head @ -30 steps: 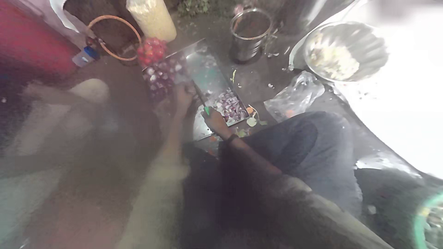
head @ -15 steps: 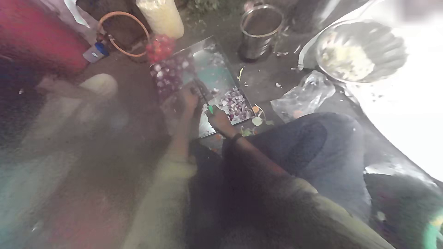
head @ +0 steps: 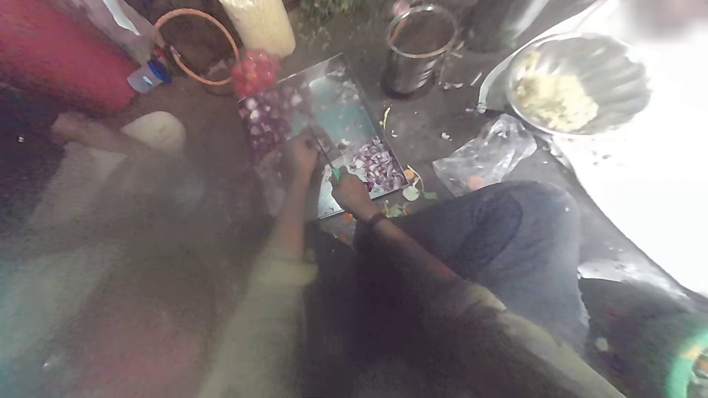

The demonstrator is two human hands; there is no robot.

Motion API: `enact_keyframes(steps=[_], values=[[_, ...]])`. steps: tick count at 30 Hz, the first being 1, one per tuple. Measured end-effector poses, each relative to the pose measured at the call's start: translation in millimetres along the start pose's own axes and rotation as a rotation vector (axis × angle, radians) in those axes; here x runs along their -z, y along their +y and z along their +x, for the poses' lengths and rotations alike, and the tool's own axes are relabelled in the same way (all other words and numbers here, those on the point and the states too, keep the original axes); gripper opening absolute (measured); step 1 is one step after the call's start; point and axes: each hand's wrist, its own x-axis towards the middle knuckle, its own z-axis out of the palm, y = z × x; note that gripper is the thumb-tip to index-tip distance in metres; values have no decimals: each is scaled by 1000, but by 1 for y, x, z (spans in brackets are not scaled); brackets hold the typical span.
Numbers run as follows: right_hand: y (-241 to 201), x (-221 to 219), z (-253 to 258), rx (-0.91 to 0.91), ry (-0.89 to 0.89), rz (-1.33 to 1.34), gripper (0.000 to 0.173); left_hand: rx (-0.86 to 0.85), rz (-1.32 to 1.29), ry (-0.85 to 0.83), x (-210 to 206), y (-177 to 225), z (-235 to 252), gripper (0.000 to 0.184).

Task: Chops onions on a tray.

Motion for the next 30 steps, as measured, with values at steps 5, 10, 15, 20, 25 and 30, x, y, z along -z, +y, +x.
enact_keyframes(steps=[5,10,15,20,25,30], values=[[-6,-2,-6,-8,-18,17,39,-22,44,-51,7,4,3,26],[-10,-17,30,62,44,-114,36,-65,59,-43,4,-4,10,22],[-23,-7,38,52,39,-87,36,-20,-14,-42,6,4,9,24],[-24,-7,49,0,-21,-61,37,-78,4,-16,-8,-6,11,26],[0,-3,27,-1,29,128,43,-122,104,-35,-6,7,10,27],[22,9,-4,-68,43,237,50,-136,208,-86,-4,23,-1,43]])
